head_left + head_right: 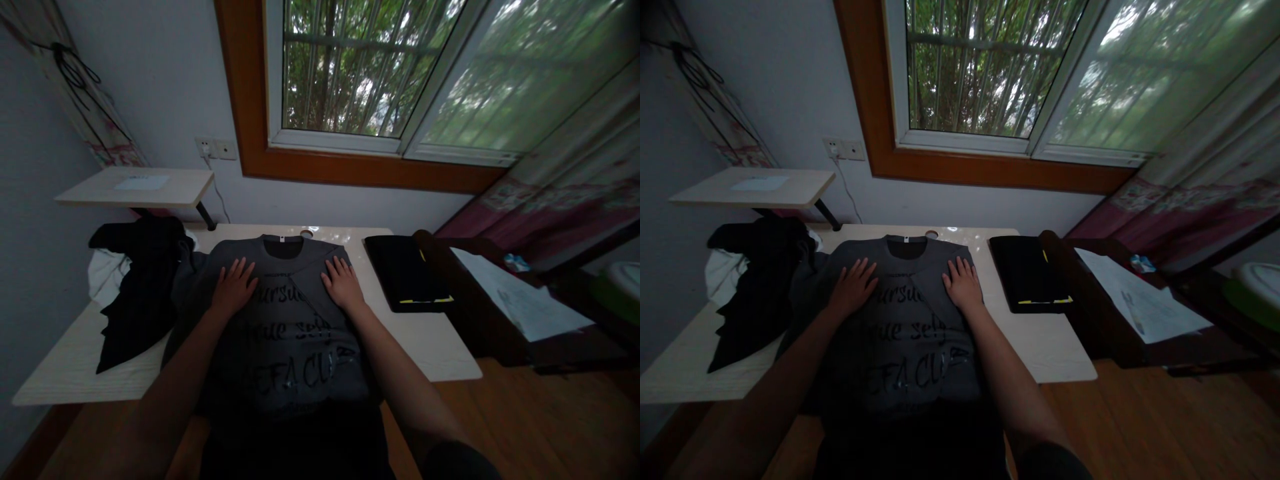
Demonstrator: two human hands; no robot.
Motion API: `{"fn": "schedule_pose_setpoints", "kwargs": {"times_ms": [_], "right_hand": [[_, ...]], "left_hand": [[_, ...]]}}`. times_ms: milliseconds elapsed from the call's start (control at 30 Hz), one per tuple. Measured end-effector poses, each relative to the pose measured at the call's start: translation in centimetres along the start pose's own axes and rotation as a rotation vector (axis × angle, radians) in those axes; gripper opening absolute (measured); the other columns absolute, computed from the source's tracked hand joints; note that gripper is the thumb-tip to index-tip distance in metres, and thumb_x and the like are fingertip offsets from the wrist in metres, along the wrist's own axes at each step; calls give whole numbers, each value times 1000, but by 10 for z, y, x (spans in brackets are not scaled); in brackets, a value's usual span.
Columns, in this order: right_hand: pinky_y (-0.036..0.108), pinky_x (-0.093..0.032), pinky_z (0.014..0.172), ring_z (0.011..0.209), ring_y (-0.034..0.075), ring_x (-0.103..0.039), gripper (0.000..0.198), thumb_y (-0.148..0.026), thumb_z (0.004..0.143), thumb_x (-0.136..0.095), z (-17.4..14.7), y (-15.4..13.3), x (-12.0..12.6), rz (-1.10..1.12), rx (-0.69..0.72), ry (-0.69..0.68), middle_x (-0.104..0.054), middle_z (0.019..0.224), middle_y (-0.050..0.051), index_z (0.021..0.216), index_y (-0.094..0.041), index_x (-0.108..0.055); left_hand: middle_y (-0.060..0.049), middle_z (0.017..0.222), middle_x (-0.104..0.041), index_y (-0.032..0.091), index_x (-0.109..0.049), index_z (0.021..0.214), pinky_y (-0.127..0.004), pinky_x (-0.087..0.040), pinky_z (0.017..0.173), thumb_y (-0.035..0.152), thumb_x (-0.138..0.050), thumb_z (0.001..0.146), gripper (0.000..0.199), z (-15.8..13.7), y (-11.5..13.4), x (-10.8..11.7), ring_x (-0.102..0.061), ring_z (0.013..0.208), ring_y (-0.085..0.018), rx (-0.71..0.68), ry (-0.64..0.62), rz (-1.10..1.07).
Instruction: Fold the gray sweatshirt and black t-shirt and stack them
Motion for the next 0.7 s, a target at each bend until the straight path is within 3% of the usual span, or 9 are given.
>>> {"fn": "schedule_pose_setpoints", "kwargs": {"times_ms": [233, 400, 567, 700], "right_hand": [[50, -29, 118, 145, 33, -34, 50, -40, 103, -38, 7, 5, 5, 6, -98, 139, -46, 156, 11, 145, -18, -56], [48, -46, 95, 121, 36, -50, 43, -33, 101, -42, 0, 8, 21, -35, -242, 218, -52, 143, 20, 135, -18, -61], [38, -49, 79, 104, 33, -61, 44, -41, 104, -34, -3, 14, 27, -109, -336, 168, -61, 119, 22, 132, -15, -57], [37, -50, 76, 90, 30, -69, 49, -45, 106, -30, -3, 20, 24, -99, -381, 70, -68, 106, 20, 137, -12, -49]], "left_hand": [[-13, 165, -34, 20, -42, 154, -53, -24, 123, 49, -31, 103, 60, 10, -27, -2, -28, 154, -29, 47, 26, 29], [-12, 164, -36, 19, -44, 153, -52, -26, 123, 46, -31, 103, 58, 8, -25, 0, -29, 153, -30, 26, 40, 38], [-13, 159, -44, 15, -53, 146, -49, -29, 123, 37, -34, 101, 53, 5, -26, 0, -37, 149, -29, 7, 72, -9], [-11, 157, -47, 16, -55, 144, -49, -30, 123, 33, -35, 100, 51, 5, -27, -3, -38, 149, -28, 13, 84, -23]]}}
Point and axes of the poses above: each hand's wrist, its own z-axis towards the middle knuckle, its own x-axis out of the back of the hand, y = z × x, the point moved 2 cm from there along z, towards the middle knuckle
